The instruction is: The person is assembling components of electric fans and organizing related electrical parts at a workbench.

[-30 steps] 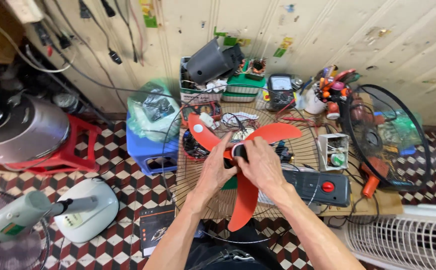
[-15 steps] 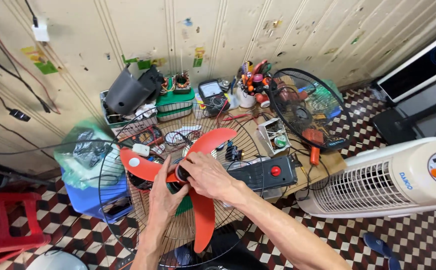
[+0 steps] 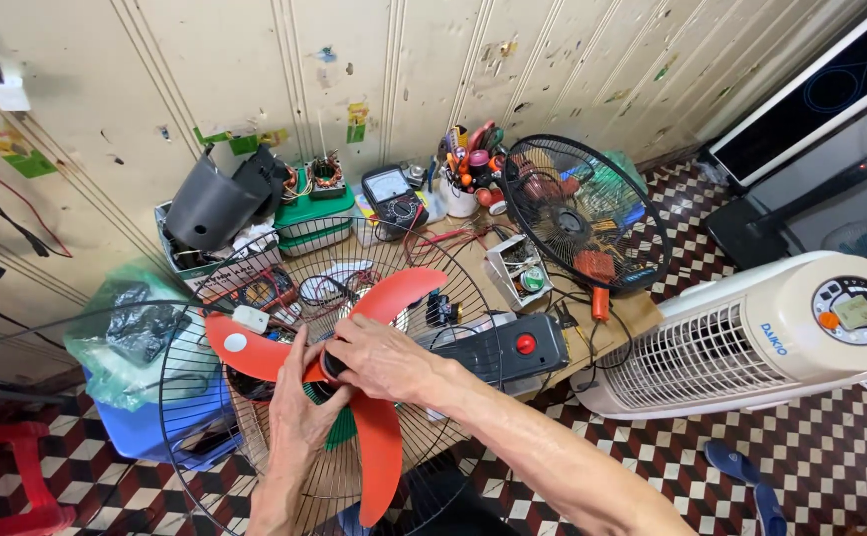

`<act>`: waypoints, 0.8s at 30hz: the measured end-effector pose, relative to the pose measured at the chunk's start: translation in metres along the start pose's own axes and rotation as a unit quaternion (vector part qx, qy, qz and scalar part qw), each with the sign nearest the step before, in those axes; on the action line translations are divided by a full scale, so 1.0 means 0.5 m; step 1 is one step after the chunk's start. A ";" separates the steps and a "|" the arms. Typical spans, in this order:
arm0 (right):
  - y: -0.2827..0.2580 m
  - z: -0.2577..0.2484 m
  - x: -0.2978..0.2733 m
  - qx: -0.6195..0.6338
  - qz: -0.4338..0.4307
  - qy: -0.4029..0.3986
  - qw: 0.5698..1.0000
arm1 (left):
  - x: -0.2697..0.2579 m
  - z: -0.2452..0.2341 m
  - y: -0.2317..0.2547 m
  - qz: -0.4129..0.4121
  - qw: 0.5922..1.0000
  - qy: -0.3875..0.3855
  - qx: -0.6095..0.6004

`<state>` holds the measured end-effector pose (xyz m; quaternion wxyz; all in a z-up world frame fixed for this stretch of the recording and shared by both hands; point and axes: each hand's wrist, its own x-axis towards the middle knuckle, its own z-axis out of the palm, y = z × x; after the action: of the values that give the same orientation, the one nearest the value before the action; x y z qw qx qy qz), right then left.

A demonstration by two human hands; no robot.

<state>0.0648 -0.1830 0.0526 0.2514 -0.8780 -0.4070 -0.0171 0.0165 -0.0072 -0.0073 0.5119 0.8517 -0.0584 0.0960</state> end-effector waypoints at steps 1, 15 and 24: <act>0.013 0.004 0.000 0.000 -0.001 -0.001 1.000 | 0.002 0.003 -0.002 -0.001 1.000 0.001 0.000; -0.047 0.037 -0.003 -0.065 0.064 0.103 0.990 | -0.009 0.019 -0.003 -0.007 0.999 0.025 0.032; -0.001 0.022 -0.001 -0.035 -0.077 0.016 0.996 | -0.011 0.023 -0.022 -0.022 1.000 0.014 0.004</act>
<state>0.0624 -0.1781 0.0433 0.2250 -0.8517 -0.4689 -0.0644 0.0146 -0.0123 -0.0232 0.5114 0.8533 -0.0325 0.0969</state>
